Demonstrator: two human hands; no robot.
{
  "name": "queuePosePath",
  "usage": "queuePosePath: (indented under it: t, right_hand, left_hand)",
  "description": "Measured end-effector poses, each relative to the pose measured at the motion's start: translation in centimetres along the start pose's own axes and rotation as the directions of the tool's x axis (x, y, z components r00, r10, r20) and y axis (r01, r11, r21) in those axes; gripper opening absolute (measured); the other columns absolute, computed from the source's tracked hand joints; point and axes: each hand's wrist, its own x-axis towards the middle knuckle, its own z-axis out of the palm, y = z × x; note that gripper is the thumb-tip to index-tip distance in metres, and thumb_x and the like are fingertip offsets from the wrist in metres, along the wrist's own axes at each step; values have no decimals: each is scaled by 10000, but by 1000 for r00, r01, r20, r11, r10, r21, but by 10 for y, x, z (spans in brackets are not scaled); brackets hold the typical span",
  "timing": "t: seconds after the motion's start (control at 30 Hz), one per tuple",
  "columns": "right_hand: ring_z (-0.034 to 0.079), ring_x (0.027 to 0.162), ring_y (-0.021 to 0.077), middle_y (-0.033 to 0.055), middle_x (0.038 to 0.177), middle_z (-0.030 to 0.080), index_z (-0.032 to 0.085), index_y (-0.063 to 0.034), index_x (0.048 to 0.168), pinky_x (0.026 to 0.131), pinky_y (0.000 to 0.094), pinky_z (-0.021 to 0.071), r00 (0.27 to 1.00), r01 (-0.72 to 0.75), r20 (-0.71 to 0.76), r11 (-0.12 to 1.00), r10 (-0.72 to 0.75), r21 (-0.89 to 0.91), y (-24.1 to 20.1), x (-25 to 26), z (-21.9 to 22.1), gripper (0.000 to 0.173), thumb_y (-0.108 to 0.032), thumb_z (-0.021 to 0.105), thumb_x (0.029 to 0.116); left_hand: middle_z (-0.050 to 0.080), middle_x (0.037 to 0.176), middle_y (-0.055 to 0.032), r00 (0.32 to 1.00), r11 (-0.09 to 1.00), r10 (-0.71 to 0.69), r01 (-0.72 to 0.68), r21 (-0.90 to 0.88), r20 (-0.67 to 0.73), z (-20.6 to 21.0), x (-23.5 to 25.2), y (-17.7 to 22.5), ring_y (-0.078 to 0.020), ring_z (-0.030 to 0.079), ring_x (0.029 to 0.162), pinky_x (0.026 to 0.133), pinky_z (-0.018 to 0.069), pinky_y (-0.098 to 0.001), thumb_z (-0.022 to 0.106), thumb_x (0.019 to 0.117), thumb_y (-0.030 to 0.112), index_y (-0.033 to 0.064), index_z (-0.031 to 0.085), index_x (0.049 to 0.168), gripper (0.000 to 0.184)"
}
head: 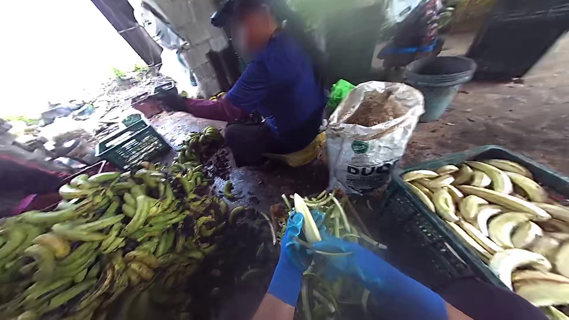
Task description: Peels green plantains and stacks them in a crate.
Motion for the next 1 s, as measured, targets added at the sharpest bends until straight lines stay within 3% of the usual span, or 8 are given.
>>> queuePosePath:
  t: [0.13, 0.27, 0.43, 0.6, 0.73, 0.8, 0.9, 1.0]
  right_hand:
    - [702, 805, 131, 48, 1205, 716, 597, -80, 1342, 664, 292, 587, 979, -195, 87, 977, 187, 92, 4, 1, -4, 451, -345, 379, 1050]
    - [681, 685, 134, 39, 898, 723, 547, -88, 1338, 604, 310, 574, 840, -509, 180, 858, 513, -68, 52, 3, -25, 483, -395, 251, 1111]
    - [697, 636, 60, 5, 863, 756, 595, -110, 1248, 507, 195, 552, 899, -420, 215, 888, 380, 187, 5, -5, -34, 522, -381, 177, 1091]
    - [676, 659, 86, 31, 1019, 740, 632, -178, 1318, 515, 215, 560, 942, -237, 305, 918, 138, 317, 4, 8, -24, 617, -670, 532, 960]
    - [685, 754, 90, 11, 1199, 707, 561, -147, 1395, 652, 264, 592, 989, -71, 144, 974, 40, 213, 4, 12, -8, 410, -328, 498, 1033]
    - [676, 734, 86, 8, 1035, 718, 561, -77, 1358, 684, 275, 596, 986, -151, 96, 980, 139, 126, -6, 6, 13, 350, -152, 518, 1019]
    - [643, 673, 107, 57, 856, 686, 630, -9, 1228, 658, 315, 575, 994, -110, 9, 993, 110, -40, 11, 1, 32, 341, -264, 589, 1005]
    - [636, 656, 79, 24, 813, 687, 634, -27, 1226, 655, 283, 560, 984, -123, -121, 991, 130, 61, 14, -19, 26, 365, -316, 611, 1005]
  left_hand:
    - [640, 1158, -188, 940, 947, 322, -320, 41, -113, -17, -2, 31, -284, 688, 995, 846, 599, -427, 267, 1076, 252, 5, 344, 1384, 402]
    - [671, 1018, -120, 836, 905, 288, -398, -154, -467, -25, -23, 75, -260, 695, 862, 760, 594, -425, 258, 1101, 318, 73, 491, 1197, 351]
    - [691, 1021, -133, 954, 970, 218, -235, -63, -207, -23, -40, 86, -233, 705, 806, 695, 602, -367, 229, 1094, 295, 58, 465, 1257, 372]
    - [704, 1045, -152, 982, 979, 178, -184, -93, -63, -10, -40, 73, -281, 715, 894, 797, 608, -423, 221, 1066, 262, 62, 513, 1255, 401]
    - [663, 1219, -195, 991, 990, 134, -135, -29, -18, -20, -28, 49, -345, 679, 1053, 872, 578, -506, 340, 1035, 370, 89, 492, 1374, 465]
    - [697, 1092, -140, 999, 999, 31, -31, -45, 19, -14, -27, 25, -253, 704, 885, 712, 607, -401, 407, 1025, 399, 118, 563, 1296, 420]
    - [717, 733, 5, 996, 998, -36, 40, -45, 85, -21, -34, -11, -68, 668, 611, 580, 579, -237, 771, 842, 330, 188, 760, 920, 162]
    - [743, 939, -29, 994, 991, -81, 73, 114, 69, 8, -24, -12, -79, 717, 809, 706, 603, -242, 529, 1015, 222, 126, 674, 1104, 196]
